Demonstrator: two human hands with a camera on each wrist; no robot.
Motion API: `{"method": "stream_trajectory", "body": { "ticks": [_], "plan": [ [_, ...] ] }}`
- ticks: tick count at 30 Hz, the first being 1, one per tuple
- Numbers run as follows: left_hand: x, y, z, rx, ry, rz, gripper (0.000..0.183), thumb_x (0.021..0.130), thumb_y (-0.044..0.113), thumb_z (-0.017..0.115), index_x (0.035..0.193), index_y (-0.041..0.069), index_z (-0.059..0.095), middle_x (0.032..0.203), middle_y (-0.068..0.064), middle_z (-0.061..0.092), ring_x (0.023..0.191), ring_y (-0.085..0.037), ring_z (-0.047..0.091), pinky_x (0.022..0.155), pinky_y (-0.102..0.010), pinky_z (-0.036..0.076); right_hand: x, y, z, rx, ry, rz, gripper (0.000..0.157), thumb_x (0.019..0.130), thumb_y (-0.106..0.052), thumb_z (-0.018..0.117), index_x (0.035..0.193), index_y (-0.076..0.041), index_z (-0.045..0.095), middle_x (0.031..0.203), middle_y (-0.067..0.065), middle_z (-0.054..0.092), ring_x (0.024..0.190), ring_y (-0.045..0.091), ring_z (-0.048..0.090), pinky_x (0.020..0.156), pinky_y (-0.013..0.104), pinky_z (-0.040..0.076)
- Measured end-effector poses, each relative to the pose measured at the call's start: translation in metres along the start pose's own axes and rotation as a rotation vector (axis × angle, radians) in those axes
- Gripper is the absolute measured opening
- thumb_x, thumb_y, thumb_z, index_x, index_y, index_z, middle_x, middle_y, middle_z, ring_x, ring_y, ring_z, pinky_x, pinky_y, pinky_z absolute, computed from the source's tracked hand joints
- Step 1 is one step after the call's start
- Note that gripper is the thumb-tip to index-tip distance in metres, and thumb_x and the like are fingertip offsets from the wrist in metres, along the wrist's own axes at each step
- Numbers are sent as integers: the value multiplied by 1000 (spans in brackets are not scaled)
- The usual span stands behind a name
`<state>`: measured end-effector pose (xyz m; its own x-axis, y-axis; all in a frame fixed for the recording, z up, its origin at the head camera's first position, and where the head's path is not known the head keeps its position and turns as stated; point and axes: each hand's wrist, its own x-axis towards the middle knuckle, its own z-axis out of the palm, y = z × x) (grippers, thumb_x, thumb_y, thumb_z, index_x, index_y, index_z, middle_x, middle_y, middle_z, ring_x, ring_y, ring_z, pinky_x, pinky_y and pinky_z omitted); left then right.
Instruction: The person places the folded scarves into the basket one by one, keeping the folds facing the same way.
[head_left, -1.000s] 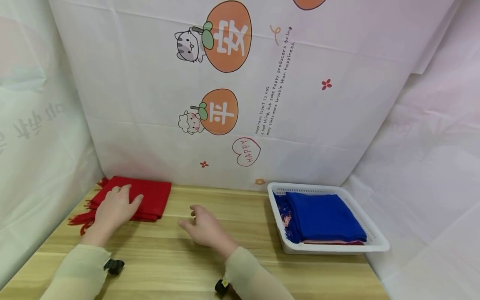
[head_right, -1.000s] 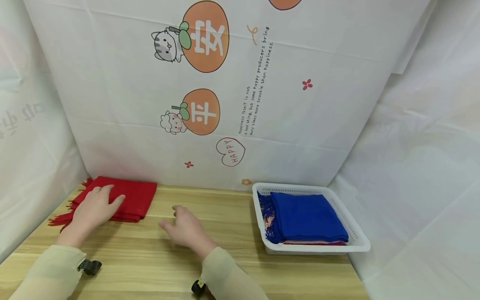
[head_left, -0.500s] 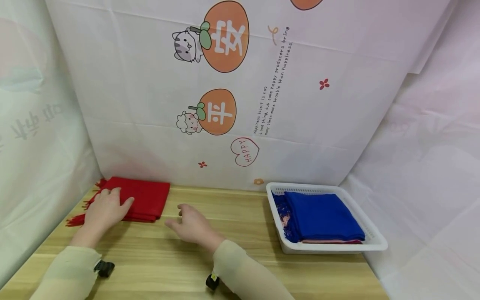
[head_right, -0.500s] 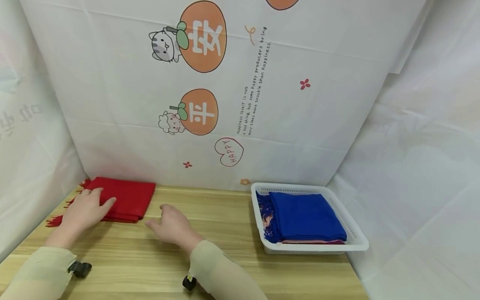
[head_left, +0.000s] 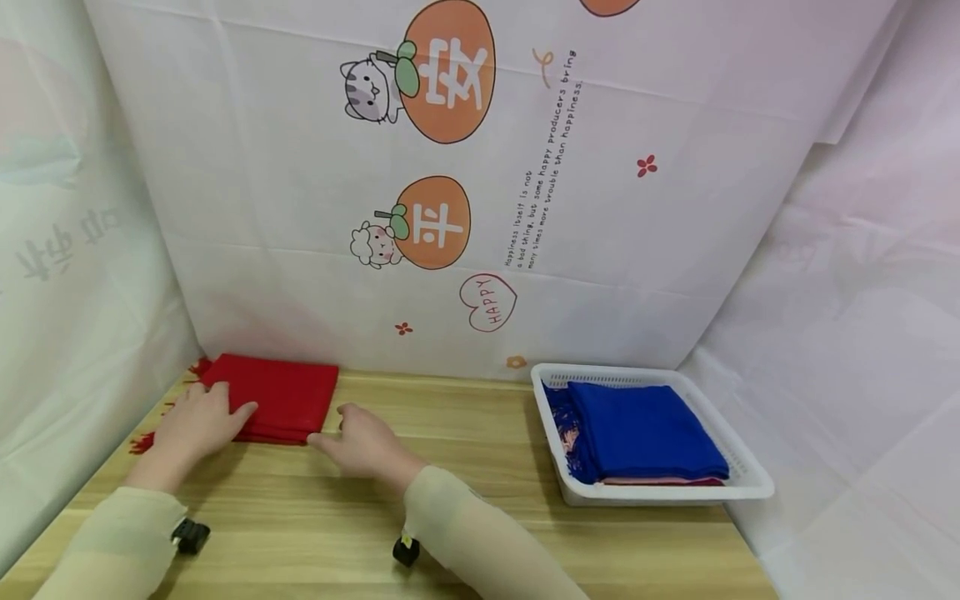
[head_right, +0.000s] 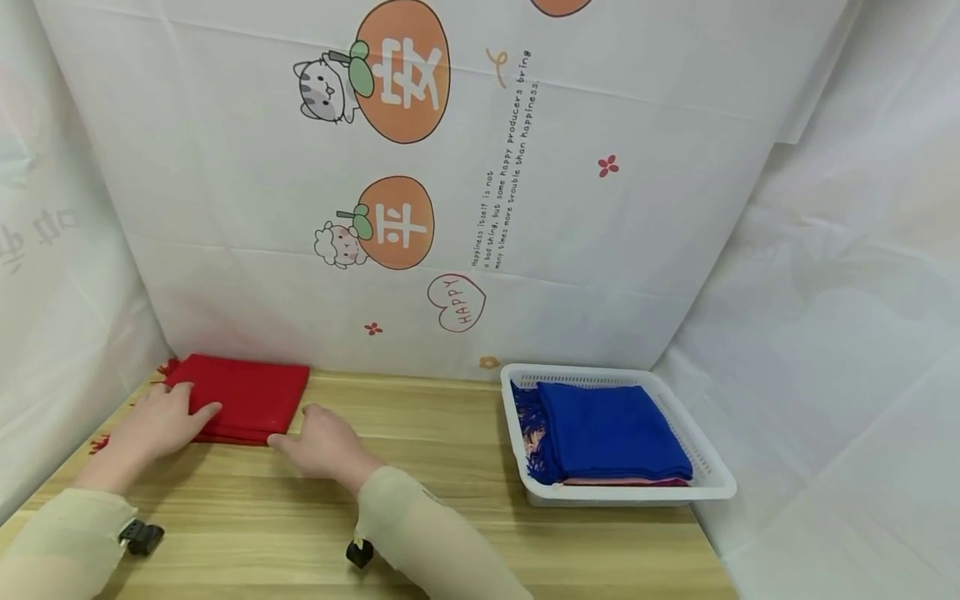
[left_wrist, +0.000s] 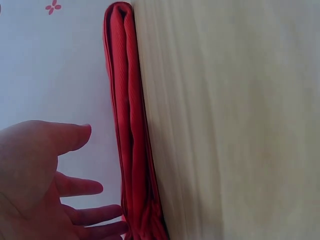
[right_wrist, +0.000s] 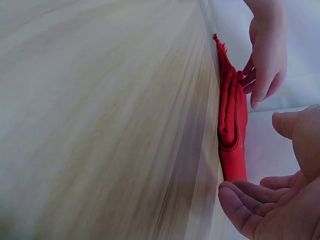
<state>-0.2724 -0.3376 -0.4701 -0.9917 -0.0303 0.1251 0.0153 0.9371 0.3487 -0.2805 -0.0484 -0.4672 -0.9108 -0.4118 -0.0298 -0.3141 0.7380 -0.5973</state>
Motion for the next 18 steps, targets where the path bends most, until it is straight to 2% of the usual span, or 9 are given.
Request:
{"method": "stream_trajectory", "body": {
  "ticks": [6, 12, 14, 16, 18],
  "plan": [
    [5, -10, -8, 30, -18, -7, 76, 110, 39, 64, 138, -29, 44, 139, -60, 39, 126, -73, 42, 96, -83, 46, 7, -9, 5, 34, -10, 31, 76, 103, -60, 74, 157, -9, 58, 120, -2, 76, 99, 7, 67, 93, 30, 58],
    [10, -22, -11, 25, -38, -1, 76, 111, 38, 61, 135, -31, 46, 138, -58, 45, 125, -74, 44, 99, -81, 46, 10, -16, 8, 83, -10, 68, 73, 104, -57, 74, 156, -7, 59, 101, 2, 69, 74, 13, 52, 80, 31, 54],
    [13, -26, -11, 11, -57, -2, 80, 112, 41, 60, 138, -33, 44, 141, -58, 44, 127, -75, 42, 102, -82, 44, 14, -16, 11, 112, -15, 79, 63, 105, -55, 74, 144, -7, 66, 85, 2, 64, 63, 15, 45, 73, 31, 50],
    [15, -28, -12, -4, -73, -5, 85, 112, 44, 58, 141, -34, 40, 143, -58, 41, 129, -76, 39, 105, -82, 42, 17, -15, 14, 144, -13, 90, 49, 105, -54, 75, 124, -9, 71, 74, -2, 57, 58, 14, 40, 67, 30, 46],
    [17, -29, -13, -18, -88, -9, 88, 113, 45, 57, 143, -35, 37, 147, -59, 37, 133, -77, 35, 107, -83, 40, 21, -15, 17, 174, -10, 99, 41, 105, -52, 75, 106, -12, 68, 63, -1, 50, 53, 14, 39, 63, 30, 44]
  ]
}}
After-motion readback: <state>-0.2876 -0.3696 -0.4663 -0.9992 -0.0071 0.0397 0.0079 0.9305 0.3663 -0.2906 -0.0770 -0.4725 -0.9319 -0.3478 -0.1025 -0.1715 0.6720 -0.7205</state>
